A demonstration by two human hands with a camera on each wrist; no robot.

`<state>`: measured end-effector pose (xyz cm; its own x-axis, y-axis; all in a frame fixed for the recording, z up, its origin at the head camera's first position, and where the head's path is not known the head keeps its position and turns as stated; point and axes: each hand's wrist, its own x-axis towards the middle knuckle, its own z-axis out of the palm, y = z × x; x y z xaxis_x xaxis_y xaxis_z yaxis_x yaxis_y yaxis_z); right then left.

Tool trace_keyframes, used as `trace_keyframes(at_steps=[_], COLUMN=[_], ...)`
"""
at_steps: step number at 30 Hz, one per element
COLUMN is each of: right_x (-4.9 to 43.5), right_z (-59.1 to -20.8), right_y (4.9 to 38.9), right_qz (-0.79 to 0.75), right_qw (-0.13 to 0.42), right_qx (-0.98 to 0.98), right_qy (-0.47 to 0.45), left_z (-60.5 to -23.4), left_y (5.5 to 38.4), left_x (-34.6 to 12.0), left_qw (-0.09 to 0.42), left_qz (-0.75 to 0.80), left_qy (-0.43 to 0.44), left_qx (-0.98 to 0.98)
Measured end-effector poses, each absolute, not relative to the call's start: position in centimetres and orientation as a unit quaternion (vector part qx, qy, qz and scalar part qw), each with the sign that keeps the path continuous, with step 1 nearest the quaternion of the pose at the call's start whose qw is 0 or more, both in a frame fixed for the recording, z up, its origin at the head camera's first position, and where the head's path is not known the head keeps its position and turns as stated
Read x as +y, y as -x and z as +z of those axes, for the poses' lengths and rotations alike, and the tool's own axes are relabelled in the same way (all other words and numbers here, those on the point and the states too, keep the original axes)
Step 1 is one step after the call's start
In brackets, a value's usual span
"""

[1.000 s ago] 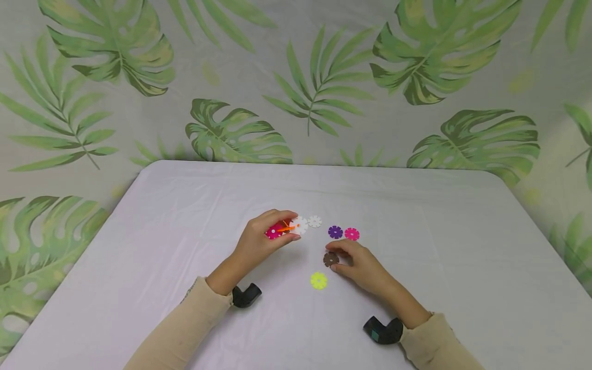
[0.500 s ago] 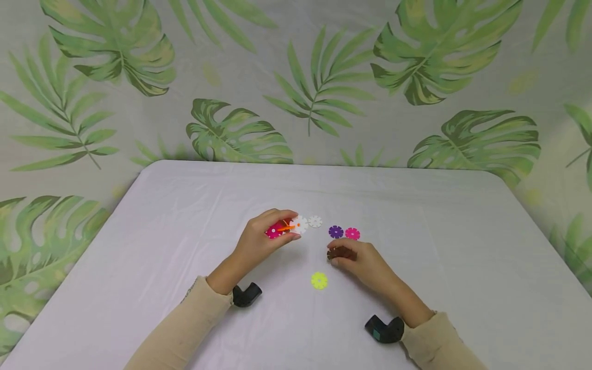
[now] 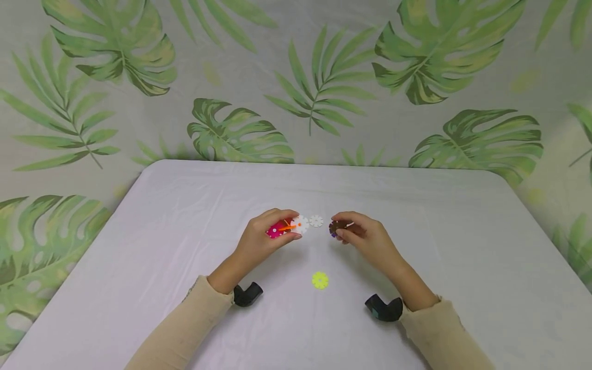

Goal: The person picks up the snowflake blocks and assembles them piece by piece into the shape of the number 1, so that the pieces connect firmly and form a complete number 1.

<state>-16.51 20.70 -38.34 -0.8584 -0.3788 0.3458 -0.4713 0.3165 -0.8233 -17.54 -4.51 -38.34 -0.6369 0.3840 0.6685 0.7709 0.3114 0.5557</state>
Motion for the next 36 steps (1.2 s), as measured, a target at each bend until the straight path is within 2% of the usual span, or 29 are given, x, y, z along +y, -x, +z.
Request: trace_keyframes(at_steps=[11,15,24,36], right_x=[18.5,17.6,18.0,17.8], right_z=[-34.6,-33.7,-36.1,-36.5], right_y=[16.3,16.0,17.3,17.3], right_qz=[0.511,0.531,0.574,0.583], right_qw=[0.061,0.05,0.028,0.027], right_qx=[-0.81,-0.799,-0.768,-0.751], right_qy=[-0.28,-0.277,-0.282,-0.309], left_z=[-38.4,-38.4,-38.4,-38.7], left_y=[17.6,17.7,17.6,17.6], left_x=[-4.5,-4.5,-4.4,-4.4], left_qw=[0.212,0.212,0.207,0.204], left_qz=[-0.455,-0.457,-0.462,-0.467], left_qy=[0.369,0.37,0.371,0.375], left_qx=[-0.782,-0.781,-0.779,-0.775])
